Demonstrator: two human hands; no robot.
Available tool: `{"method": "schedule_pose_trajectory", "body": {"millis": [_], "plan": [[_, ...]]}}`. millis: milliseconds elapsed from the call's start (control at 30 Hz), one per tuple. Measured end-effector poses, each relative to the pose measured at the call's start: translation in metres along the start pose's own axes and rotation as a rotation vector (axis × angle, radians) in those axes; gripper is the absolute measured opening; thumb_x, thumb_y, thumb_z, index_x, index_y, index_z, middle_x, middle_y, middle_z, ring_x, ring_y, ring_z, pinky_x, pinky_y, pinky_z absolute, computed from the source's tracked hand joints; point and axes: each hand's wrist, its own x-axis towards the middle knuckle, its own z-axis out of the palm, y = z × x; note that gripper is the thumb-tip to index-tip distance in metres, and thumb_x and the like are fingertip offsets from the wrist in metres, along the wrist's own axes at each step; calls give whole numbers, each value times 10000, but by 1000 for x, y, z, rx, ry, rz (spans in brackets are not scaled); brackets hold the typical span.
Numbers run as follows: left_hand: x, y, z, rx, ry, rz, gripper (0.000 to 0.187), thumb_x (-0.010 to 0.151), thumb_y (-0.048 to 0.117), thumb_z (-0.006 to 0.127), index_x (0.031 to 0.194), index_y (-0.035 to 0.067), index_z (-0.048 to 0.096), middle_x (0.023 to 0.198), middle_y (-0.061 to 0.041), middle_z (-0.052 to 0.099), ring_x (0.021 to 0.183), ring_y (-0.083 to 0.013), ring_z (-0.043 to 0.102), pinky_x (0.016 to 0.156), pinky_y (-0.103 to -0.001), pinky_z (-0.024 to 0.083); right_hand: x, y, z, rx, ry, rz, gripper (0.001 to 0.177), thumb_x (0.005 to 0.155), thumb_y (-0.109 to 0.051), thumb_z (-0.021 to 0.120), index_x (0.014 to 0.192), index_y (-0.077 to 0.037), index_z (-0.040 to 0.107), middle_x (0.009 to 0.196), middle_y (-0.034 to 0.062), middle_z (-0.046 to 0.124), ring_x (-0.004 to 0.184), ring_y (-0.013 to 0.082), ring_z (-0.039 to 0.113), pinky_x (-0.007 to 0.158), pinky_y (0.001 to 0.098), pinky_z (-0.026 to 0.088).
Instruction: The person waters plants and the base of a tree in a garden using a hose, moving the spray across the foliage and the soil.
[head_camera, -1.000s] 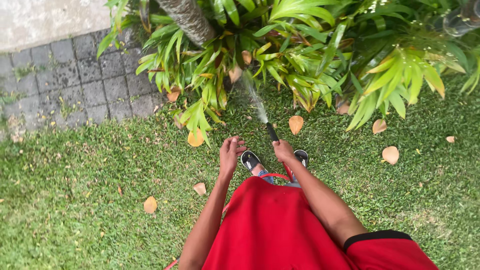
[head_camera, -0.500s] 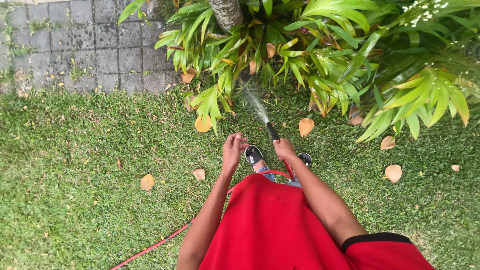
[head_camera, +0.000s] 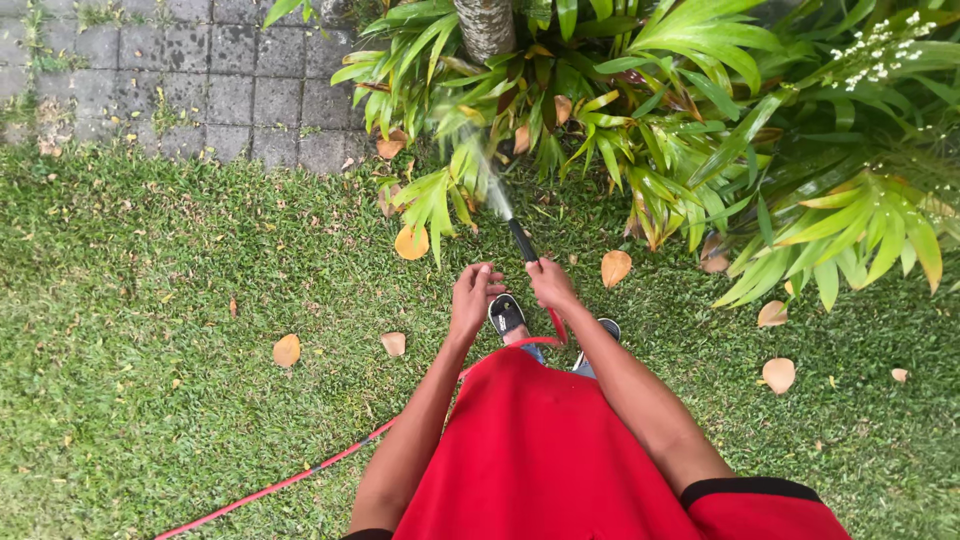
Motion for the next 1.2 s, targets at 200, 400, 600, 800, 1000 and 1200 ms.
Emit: {"method": "schedule_pose_trajectory", "body": {"millis": [200,400,600,800,1000,1200], "plan": [[-6,7,-8,-28,17,27,353,1084,274,462,1287,16,591,1094,-111,731,875,-165,723,779,-301,557,3,-44,9,0,-16,-86,303,1036,-365,536,983,-75,602,628,8,529,462,149,512,408,347,435],[-12,9,-19,-18,61,39,359,1073,275,458,1293,25,593,1093,-104,740,877,-168,735,770,-297,561,-1,-68,23,70,7,-115,300,1040,-362,538,959,-74,563,635,-2,522,468,137,500,399,343,425],[-11,5,-24,-40,74,51,357,1077,271,462,1280,13,600,1082,-114,739,867,-170,732,753,-300,552,0,-54,34,103,-88,-98,256,1041,-336,553,964,-92,558,644,-14,504,461,116,470,390,318,406],[-17,12,-23,-34,60,38,353,1076,281,459,1267,19,599,1074,-105,741,870,-161,734,758,-297,562,-16,-51,25,117,-54,-63,244,1043,-332,547,971,-99,566,664,-24,512,464,96,466,387,295,398],[-14,13,-17,-22,38,48,347,1083,275,460,1276,23,600,1078,-114,738,874,-168,714,774,-304,561,-35,-89,26,204,-71,-120,241,1053,-331,544,1005,-96,560,662,-18,496,469,94,444,391,288,362],[-8,7,-19,-62,35,71,347,1083,271,458,1278,17,591,1086,-117,735,879,-170,726,784,-306,564,-46,-122,30,149,-78,-186,235,1052,-336,535,1017,-107,576,676,-27,523,503,86,486,411,278,406]]}}
